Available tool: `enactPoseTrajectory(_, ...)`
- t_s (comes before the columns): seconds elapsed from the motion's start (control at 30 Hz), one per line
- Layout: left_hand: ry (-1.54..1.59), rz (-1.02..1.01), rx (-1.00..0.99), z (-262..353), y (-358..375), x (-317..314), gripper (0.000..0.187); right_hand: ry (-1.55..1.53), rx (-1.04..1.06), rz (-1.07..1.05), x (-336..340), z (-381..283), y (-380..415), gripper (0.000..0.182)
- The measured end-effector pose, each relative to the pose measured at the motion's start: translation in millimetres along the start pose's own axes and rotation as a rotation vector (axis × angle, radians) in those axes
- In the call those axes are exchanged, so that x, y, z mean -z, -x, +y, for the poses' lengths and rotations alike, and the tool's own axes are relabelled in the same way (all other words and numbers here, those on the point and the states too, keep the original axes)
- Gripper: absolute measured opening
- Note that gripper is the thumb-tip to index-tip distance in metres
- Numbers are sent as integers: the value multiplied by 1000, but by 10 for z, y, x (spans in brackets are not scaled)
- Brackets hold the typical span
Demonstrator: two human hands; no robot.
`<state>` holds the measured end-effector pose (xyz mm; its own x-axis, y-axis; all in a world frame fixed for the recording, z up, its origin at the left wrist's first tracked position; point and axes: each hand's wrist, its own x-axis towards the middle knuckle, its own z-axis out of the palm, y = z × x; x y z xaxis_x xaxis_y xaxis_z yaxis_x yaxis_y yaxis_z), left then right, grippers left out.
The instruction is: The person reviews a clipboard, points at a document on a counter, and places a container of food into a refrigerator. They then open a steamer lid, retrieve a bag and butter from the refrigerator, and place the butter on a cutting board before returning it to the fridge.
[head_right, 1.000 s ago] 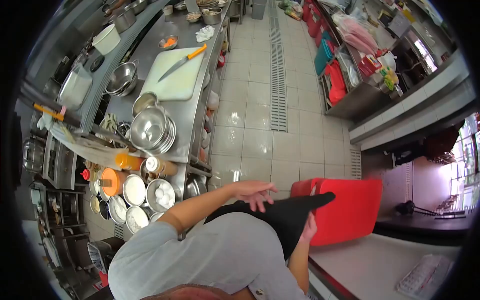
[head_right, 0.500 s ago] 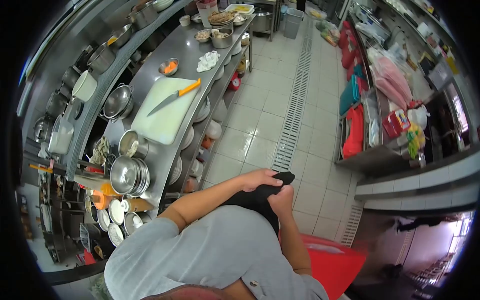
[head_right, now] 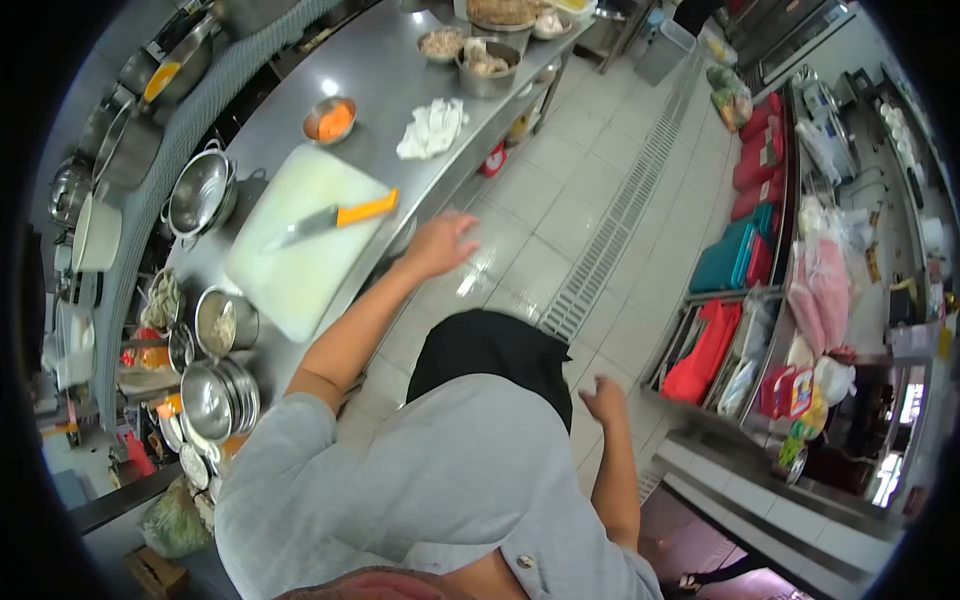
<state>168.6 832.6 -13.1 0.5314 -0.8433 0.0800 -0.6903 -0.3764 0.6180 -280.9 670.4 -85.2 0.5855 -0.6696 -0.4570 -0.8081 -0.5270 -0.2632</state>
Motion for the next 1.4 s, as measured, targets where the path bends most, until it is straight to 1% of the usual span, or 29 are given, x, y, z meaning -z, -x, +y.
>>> enactPoseTrajectory(0.03,-125,80,-12,-179,-358,171,42,13,-60,-66,42,114,-104,53)
enactPoseTrajectory(0.1,-305,87,64,-361,-991,464,44,-55,-170,-180,156,161,-203,49)
enactPoseTrajectory(0.13,-397,76,103,-440,-1200,551,45,-93,-126,-163,52,320,-269,47)
enactPoseTrajectory(0.17,-445,33,135,-562,-1364,555,45,-135,-83,-146,-72,469,-342,44)
enactPoseTrajectory(0.23,-543,-46,192,-941,-1690,387,44,-308,-215,-247,-83,544,-405,41)
enactPoseTrajectory(0.27,-615,17,141,-1353,-1757,130,45,-392,-278,-298,-53,535,-492,39)
enactPoseTrajectory(0.3,-592,-45,208,-1376,-1901,199,43,-397,-340,-295,-22,532,-566,36)
enactPoseTrajectory(0.33,-571,-108,274,-1399,-2056,265,41,-393,-279,-316,-129,670,-671,33)
enactPoseTrajectory(0.37,-552,-171,339,-1401,-2209,367,39,-381,-125,-327,-450,1064,-778,31)
enactPoseTrajectory(0.4,-431,-163,393,-1452,-2384,506,32,-373,40,-331,-843,1508,-891,28)
enactPoseTrajectory(0.47,-231,13,418,-1701,-2794,780,33,-372,287,-331,-1405,2096,-1207,24)
enactPoseTrajectory(0.5,-129,103,423,-1838,-3001,884,36,-333,208,-339,-1200,1981,-1369,26)
enactPoseTrajectory(0.57,-14,218,521,-2139,-3399,1037,44,-256,54,-348,-703,1752,-1783,30)
enactPoseTrajectory(0.63,-32,122,662,-2296,-3739,1227,46,-285,14,-444,-36,1552,-2393,35)
enactPoseTrajectory(0.7,22,167,724,-2455,-3967,1222,46,-428,-132,-530,278,1715,-3127,35)
enactPoseTrajectory(0.73,170,214,841,-2489,-4058,1198,44,-555,-261,-587,179,1977,-3507,34)
enactPoseTrajectory(0.77,321,254,963,-2548,-4138,1167,42,-250,-157,-556,469,1875,-3756,26)
enactPoseTrajectory(0.8,382,261,988,-2603,-4210,1139,40,-250,-150,-426,772,1854,-3950,24)
enactPoseTrajectory(0.83,447,268,1020,-2685,-4248,1089,38,-400,-342,-278,1188,1596,-4079,26)
enactPoseTrajectory(0.87,514,280,1051,-2759,-4284,1050,35,-612,-374,-110,1444,1471,-4181,29)
enactPoseTrajectory(0.93,683,257,1017,-2942,-4368,1042,32,-716,-343,54,1882,1160,-4429,28)
enactPoseTrajectory(0.97,762,238,1004,-3024,-4369,1025,30,-714,-342,51,2016,1055,-4578,28)
enactPoseTrajectory(1.03,789,211,971,-3073,-4347,1010,27,-708,-360,47,2181,949,-4685,27)
enactPoseTrajectory(1.07,814,212,945,-3054,-4380,1030,25,-671,-335,60,2099,991,-4743,26)
enactPoseTrajectory(1.17,837,207,894,-2951,-4251,1015,22,-626,-405,-88,2070,675,-4721,25)
enactPoseTrajectory(1.27,878,294,903,-2904,-4159,969,26,-533,-367,-377,1983,427,-4745,28)
enactPoseTrajectory(1.37,35,201,815,-2648,-4278,1394,29,-421,-293,-315,2023,111,-5047,30)
enactPoseTrajectory(1.4,123,365,744,-2617,-4333,1457,30,-364,-207,-235,2033,20,-5228,30)
